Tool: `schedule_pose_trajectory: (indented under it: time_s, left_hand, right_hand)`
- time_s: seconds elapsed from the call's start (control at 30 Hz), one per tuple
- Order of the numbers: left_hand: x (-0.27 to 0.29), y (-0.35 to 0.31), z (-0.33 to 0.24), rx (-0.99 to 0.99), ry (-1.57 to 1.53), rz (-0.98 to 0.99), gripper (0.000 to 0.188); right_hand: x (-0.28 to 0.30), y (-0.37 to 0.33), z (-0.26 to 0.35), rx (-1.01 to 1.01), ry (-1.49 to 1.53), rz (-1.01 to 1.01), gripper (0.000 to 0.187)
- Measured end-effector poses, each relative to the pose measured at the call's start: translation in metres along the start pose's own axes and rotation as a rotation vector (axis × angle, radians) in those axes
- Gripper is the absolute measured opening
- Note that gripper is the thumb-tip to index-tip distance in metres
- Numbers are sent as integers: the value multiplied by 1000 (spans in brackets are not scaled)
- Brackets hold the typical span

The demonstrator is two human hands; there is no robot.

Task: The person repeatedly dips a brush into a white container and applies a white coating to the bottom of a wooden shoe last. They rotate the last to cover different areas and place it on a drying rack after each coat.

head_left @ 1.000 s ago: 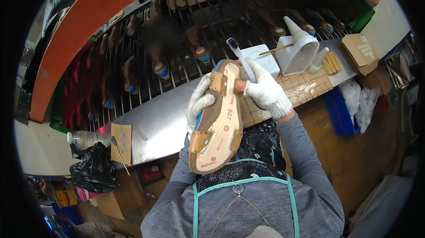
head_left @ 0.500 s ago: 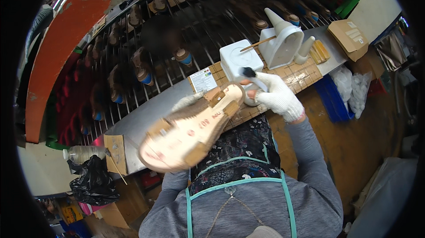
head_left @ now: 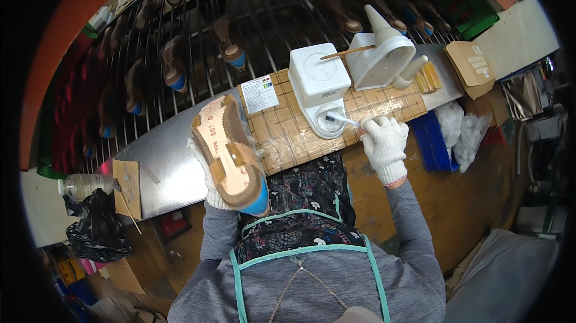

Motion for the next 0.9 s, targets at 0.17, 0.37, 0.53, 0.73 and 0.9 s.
schedule_pose_trajectory:
  time_s: [0.17,0.37,0.53,0.73,0.9]
  left_hand:
    - [-10,0,-1,32,-210,102,73]
    - [-12,12,-16,-13,-197,-116,89]
    - [-35,21,-15,24,-158,-101,104]
    - [-83,29,-12,172,120,-19,93]
    - [-103,28,-10,175,86,161,98]
  right_hand:
    - [0,5,1,83,-75,48,16]
    - [-12,0,-27,-135,338,156,7]
    - [-30,-11,-28,-542,993,348,11]
    - [47,21,38,-28,454,-194,17]
    - [66,25,84,-13,746,-243,22]
Point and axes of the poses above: each hand's wrist, its own y-axis towards the middle knuckle, its own x-axis out of the back of the hand, z = x × y, the point moved 6 cm from there along y, towards the middle knuckle, and after that the axes turned 4 degrees about z, right-handed, at the moved point
